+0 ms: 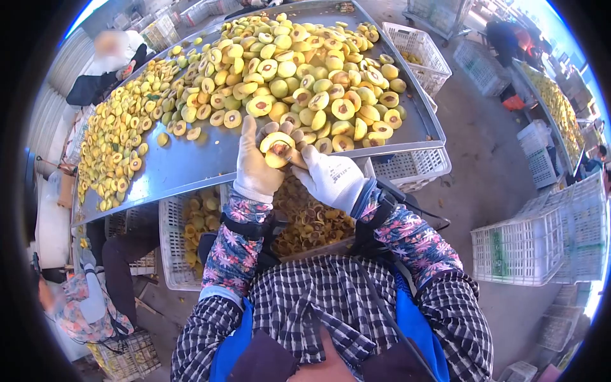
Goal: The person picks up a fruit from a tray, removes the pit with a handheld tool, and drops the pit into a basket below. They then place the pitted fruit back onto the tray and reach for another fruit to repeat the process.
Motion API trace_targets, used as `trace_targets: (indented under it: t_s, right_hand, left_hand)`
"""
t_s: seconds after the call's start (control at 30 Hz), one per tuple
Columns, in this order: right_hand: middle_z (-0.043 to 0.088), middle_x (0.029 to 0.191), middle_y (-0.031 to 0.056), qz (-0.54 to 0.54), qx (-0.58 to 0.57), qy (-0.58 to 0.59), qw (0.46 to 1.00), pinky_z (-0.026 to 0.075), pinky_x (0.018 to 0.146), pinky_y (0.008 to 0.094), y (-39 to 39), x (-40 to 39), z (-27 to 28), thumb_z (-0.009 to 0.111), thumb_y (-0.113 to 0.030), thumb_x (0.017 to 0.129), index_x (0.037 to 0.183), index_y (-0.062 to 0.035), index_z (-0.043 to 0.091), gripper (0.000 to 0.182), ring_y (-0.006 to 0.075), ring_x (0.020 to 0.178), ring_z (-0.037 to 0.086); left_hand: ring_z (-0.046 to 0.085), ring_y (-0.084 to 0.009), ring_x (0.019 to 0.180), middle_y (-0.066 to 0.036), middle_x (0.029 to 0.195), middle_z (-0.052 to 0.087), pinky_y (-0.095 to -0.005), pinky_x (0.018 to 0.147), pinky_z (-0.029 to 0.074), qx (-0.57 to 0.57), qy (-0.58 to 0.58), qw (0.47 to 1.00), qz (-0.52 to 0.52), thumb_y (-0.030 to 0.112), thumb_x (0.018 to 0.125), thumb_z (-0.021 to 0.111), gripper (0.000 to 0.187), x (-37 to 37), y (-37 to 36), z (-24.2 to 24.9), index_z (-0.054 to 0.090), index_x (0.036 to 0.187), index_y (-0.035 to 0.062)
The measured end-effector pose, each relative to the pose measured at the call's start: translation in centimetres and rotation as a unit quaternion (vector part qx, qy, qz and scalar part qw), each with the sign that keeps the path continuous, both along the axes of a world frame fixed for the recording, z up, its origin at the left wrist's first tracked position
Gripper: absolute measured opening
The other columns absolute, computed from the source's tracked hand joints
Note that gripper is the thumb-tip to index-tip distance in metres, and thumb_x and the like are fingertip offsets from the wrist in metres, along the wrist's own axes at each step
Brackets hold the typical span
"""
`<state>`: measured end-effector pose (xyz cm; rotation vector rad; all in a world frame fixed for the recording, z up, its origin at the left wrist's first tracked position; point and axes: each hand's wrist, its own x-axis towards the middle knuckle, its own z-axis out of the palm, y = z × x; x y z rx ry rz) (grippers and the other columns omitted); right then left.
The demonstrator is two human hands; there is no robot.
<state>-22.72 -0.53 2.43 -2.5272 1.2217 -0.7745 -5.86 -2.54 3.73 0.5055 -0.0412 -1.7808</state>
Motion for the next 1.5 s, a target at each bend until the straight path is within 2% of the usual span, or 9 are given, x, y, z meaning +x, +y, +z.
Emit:
trace_targets:
  t_s: [0.8,1.0,1.1,1.23,1.27,1.3,1.33,1.4,1.5]
  right_hand:
    - [0.063,0.072,0.022,0.011,-0.042,-0.119,0.992,0.051,0.057,0.0434,1.5,1.7,-1.6,0.06,-0.025,0.09,0.115,0.0036,0.045,0.041,0.0381,0.066,0.064]
    - [0.064,0.077,0.0202,0.086,0.207,-0.084,0.971,0.049,0.063,0.0394,0.3,0.5,1.4,0.057,-0.028,0.093,0.114,0.0034,0.047,0.039,0.0319,0.071,0.065]
    - [0.064,0.085,0.0132,0.001,0.511,-0.189,0.839,0.049,0.069,0.0369,1.6,0.7,3.6,0.054,-0.027,0.095,0.116,0.0012,0.049,0.036,0.0249,0.078,0.062]
    - [0.061,0.099,0.0254,0.005,0.182,-0.018,0.983,0.05,0.076,0.0426,1.2,0.6,0.6,0.055,-0.02,0.093,0.12,-0.0036,0.053,0.031,0.0406,0.092,0.062]
    - [0.065,0.096,0.0184,-0.038,0.27,-0.057,0.96,0.051,0.073,0.0414,0.2,-0.1,-2.2,0.056,-0.02,0.093,0.122,-0.0031,0.052,0.034,0.0358,0.084,0.065]
    - [0.064,0.086,0.012,0.06,0.129,-0.081,0.987,0.05,0.064,0.0375,-0.8,-1.3,-3.9,0.055,-0.02,0.094,0.122,-0.0034,0.051,0.033,0.0292,0.071,0.063]
    - [0.062,0.075,0.0056,0.143,-0.018,-0.117,0.983,0.049,0.055,0.0336,-1.1,-1.4,-5.0,0.055,-0.021,0.094,0.121,-0.0036,0.05,0.033,0.0225,0.059,0.06]
    - [0.05,0.063,-0.0029,-0.01,0.536,-0.276,0.798,0.035,0.041,0.0231,0.7,-1.0,-1.2,0.052,-0.022,0.096,0.121,-0.0052,0.048,0.03,0.0078,0.046,0.042]
    - [0.038,0.058,-0.0037,-0.004,0.591,-0.324,0.738,0.023,0.036,0.0191,2.1,0.3,1.8,0.048,-0.024,0.098,0.114,-0.0092,0.049,0.021,0.0048,0.041,0.029]
  left_hand:
    - [0.062,-0.0302,0.098,-0.013,0.097,0.059,-0.0458,0.084,0.055,-0.072,-0.071,0.986,0.131,0.04,0.09,0.064,0.036,-1.1,1.0,-0.6,0.051,0.086,0.0069]
    - [0.065,-0.0318,0.095,-0.013,0.097,0.062,-0.046,0.085,0.055,-0.158,-0.167,0.968,0.103,0.038,0.094,0.059,0.034,-0.2,0.9,-1.3,0.055,0.086,0.0052]
    - [0.068,-0.0256,0.084,-0.011,0.082,0.066,-0.0357,0.078,0.054,-0.205,-0.169,0.955,0.134,0.034,0.095,0.057,0.036,-0.9,0.6,-1.8,0.061,0.08,0.0015]
    - [0.065,-0.0275,0.089,-0.011,0.091,0.068,-0.0372,0.079,0.051,-0.464,-0.674,0.491,0.298,0.046,0.097,0.038,0.05,1.0,-1.1,-4.3,0.065,0.102,0.0046]
    - [0.065,-0.023,0.085,-0.011,0.094,0.068,-0.0338,0.075,0.052,-0.493,-0.617,0.562,0.245,0.042,0.096,0.047,0.043,1.1,-1.4,-4.3,0.064,0.103,0.0029]
    - [0.065,-0.0211,0.086,-0.01,0.092,0.068,-0.032,0.077,0.051,-0.319,-0.344,0.881,0.071,0.036,0.094,0.054,0.038,-0.3,-1.0,-4.3,0.066,0.098,0.0001]
    - [0.065,-0.0185,0.081,-0.01,0.087,0.068,-0.028,0.073,0.051,-0.206,-0.238,0.948,0.049,0.03,0.091,0.063,0.031,-0.8,-0.6,-3.6,0.065,0.093,-0.0018]
    - [0.065,-0.0181,0.07,-0.009,0.08,0.066,-0.0284,0.067,0.053,-0.217,-0.196,0.956,-0.013,0.029,0.091,0.066,0.031,-0.3,0.2,-2.4,0.064,0.085,-0.0013]
    - [0.065,-0.0181,0.067,-0.008,0.077,0.066,-0.0292,0.064,0.053,-0.232,-0.177,0.956,0.016,0.029,0.091,0.065,0.03,-1.1,0.5,-2.3,0.065,0.087,-0.0002]
